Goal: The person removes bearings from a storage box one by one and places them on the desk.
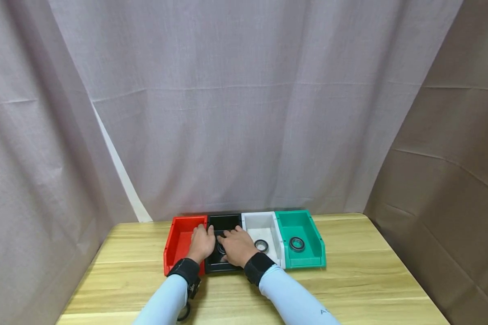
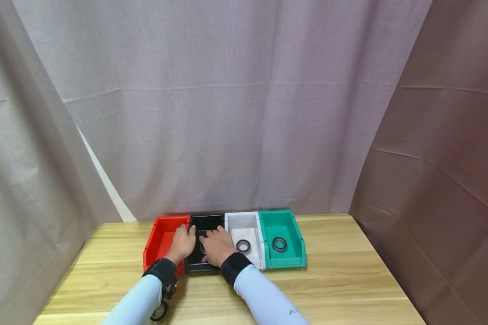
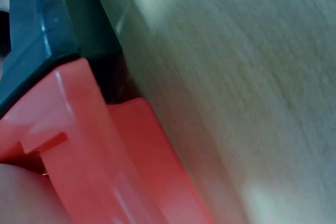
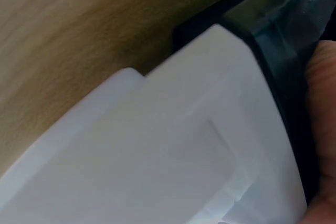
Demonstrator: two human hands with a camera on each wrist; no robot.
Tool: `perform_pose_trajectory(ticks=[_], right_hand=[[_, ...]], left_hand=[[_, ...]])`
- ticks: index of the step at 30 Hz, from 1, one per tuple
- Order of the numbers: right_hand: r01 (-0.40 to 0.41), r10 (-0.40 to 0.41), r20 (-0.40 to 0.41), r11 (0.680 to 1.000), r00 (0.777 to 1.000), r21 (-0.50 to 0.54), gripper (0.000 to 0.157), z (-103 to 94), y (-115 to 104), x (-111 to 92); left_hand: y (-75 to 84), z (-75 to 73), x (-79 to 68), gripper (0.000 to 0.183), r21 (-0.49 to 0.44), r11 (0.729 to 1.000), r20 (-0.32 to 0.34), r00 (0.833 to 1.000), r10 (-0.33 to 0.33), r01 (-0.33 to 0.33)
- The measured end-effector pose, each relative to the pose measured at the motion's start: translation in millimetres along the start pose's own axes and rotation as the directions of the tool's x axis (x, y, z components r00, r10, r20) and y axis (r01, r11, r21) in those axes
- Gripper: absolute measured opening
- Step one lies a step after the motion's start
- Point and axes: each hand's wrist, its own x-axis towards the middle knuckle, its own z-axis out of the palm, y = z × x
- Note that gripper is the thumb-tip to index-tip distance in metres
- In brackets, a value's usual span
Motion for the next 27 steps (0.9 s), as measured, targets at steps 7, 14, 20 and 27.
perform_pose_trajectory(ticks=[7,14,20,27], right_hand=[[-0.009,0.009,0.021,1.000,1.000,-0.014,0.073,-4.1,1,3],[0.003,-0.003,-0.010,1.000,1.000,-0.009,0.053,-1.8,-2,3],[-0.009,0.009,-0.014,1.000,1.000,0.009,0.038,3.9,-2,5],[-0.016,0.017,-0.018,0.999,1.000,0.032,0.033,5.7,-3,6]], left_hand=[[7.8,-5.1,-2.1,0.057,-0.048,0.999,0.020,1.000,0.002,-0.001],[8.1,-6.9,-4.9,0.055,-0.042,0.999,0.026,1.000,-0.011,0.012],[1.3,-1.2,-0.5,0.054,-0.016,1.000,0.022,1.000,0.002,-0.002],[-9.4,4.8,6.5,0.052,-0.002,1.000,0.046,0.999,0.000,0.000]])
